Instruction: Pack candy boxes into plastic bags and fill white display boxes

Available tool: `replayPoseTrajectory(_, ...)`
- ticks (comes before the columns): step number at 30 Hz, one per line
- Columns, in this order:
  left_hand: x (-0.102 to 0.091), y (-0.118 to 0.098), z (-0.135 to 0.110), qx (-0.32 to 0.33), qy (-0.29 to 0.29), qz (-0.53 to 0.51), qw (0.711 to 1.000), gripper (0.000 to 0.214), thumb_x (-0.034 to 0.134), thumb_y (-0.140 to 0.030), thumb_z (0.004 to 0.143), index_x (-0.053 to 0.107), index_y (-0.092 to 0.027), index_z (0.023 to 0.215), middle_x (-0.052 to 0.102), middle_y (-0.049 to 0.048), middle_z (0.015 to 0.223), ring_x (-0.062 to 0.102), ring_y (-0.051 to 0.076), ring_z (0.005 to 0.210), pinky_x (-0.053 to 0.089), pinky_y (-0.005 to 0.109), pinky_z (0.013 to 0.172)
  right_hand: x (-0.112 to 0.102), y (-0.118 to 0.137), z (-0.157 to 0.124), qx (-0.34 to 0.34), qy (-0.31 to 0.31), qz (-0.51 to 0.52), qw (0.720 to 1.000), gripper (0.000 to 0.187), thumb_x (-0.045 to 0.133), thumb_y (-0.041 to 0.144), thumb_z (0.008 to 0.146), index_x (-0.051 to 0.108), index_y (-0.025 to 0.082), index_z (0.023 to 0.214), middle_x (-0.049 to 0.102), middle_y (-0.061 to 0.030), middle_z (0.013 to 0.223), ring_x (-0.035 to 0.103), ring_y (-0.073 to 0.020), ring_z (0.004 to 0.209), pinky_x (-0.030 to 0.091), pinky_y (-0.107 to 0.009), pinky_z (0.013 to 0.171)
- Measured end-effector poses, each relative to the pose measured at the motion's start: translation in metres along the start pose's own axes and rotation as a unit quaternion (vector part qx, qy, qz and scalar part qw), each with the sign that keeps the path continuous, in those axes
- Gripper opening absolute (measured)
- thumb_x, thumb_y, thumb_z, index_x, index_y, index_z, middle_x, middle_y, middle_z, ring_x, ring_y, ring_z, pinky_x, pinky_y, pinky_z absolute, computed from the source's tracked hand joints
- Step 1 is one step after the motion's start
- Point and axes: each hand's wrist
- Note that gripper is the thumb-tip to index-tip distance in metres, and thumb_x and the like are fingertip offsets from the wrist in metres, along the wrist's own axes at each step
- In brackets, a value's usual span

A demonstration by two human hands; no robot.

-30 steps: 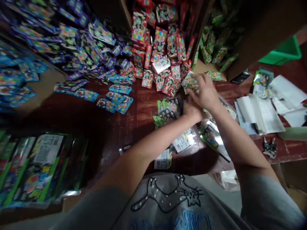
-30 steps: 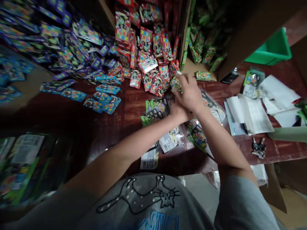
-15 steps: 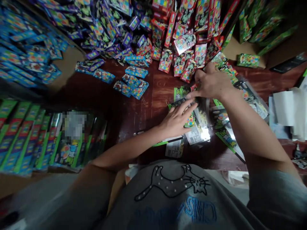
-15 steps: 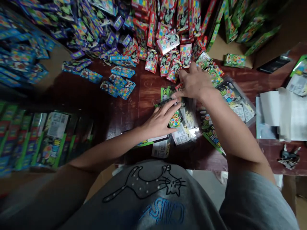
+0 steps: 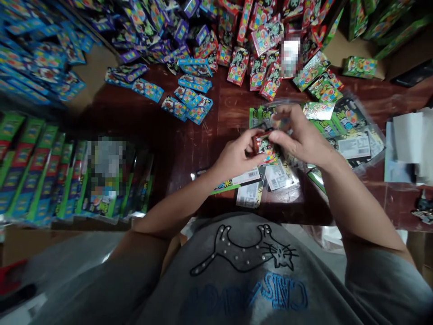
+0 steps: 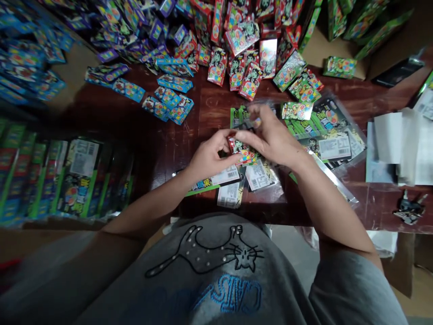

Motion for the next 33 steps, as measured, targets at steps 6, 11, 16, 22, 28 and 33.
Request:
replayPoseTrajectory(6,-0.01,0.017,-0.001,-0.066,-0.008,-0.129,0.989,0.077,0.077,-0.025,0.092,0.04,-0.023,0.159,0.078,0.0096,0.116,0.078,0.024,0.104,0.063,0.039,0.088,0.014,-0.035,-0.019,-0.068,0.133,-0.135,0.98,0.121,0.071,0.08,0.089,0.017,0.02,0.179,0.045,-0.0246,0.173,0.042,-0.0525,0.155,0.042,-0.076,0.12)
replayPoseTrajectory(11,-0.007,0.013,0.006,-0.079,0.026,-0.113,0.99,0.057,0.078,-0.024,0.09,0.052,-0.022,0.141,0.077,0.0074,0.11,0.077,0.022,0.097,0.061,0.034,0.08,0.008,-0.04,-0.032,-0.071,0.078,-0.127,0.986,0.112,0.07,0.076,0.092,0.027,0.019,0.177,0.063,-0.0226,0.154,0.06,-0.0466,0.131,0.048,-0.069,0.113)
replayPoseTrajectory(16,0.006,0.008,0.016,-0.073,0.063,0.046,0.994,0.062,0.08,-0.03,0.092,0.057,-0.019,0.149,0.076,0.0088,0.114,0.072,0.023,0.098,0.06,0.04,0.09,0.013,-0.046,-0.042,-0.082,0.073,-0.116,0.987,0.116,0.066,0.088,0.088,0.029,0.023,0.177,0.065,-0.0191,0.156,0.061,-0.0441,0.13,0.052,-0.065,0.108)
replayPoseTrajectory(22,-0.018,-0.02,-0.029,-0.022,0.064,0.287,0.955,0.112,0.097,-0.052,0.075,0.041,-0.024,0.168,0.045,0.0172,0.169,0.044,0.043,0.151,0.037,0.061,0.128,0.032,-0.047,-0.048,-0.142,0.006,-0.126,0.982,0.092,0.068,0.073,0.097,0.044,0.021,0.169,0.07,-0.0171,0.151,0.064,-0.039,0.132,0.054,-0.06,0.112)
replayPoseTrajectory(28,-0.029,-0.01,-0.098,-0.095,0.084,0.372,0.919,0.107,0.091,-0.043,0.079,0.037,-0.025,0.17,0.055,0.0168,0.157,0.051,0.043,0.137,0.042,0.061,0.118,0.028,-0.02,-0.056,-0.137,0.04,-0.188,0.972,0.081,0.067,0.064,0.101,0.05,0.021,0.167,0.067,-0.0197,0.156,0.066,-0.0443,0.135,0.056,-0.066,0.112)
replayPoseTrajectory(33,-0.03,0.011,-0.106,-0.056,0.071,0.351,0.932,0.109,0.091,-0.046,0.08,0.035,-0.024,0.171,0.054,0.0169,0.156,0.05,0.041,0.136,0.043,0.056,0.116,0.04,0.001,-0.059,-0.196,0.126,-0.2,0.952,0.068,0.063,0.053,0.105,0.063,0.007,0.156,0.07,-0.0242,0.152,0.06,-0.0456,0.144,0.057,-0.064,0.116)
Point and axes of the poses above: each hand's wrist, its own z-axis towards the middle knuckle, its own x-axis out of the palm, y = z × x
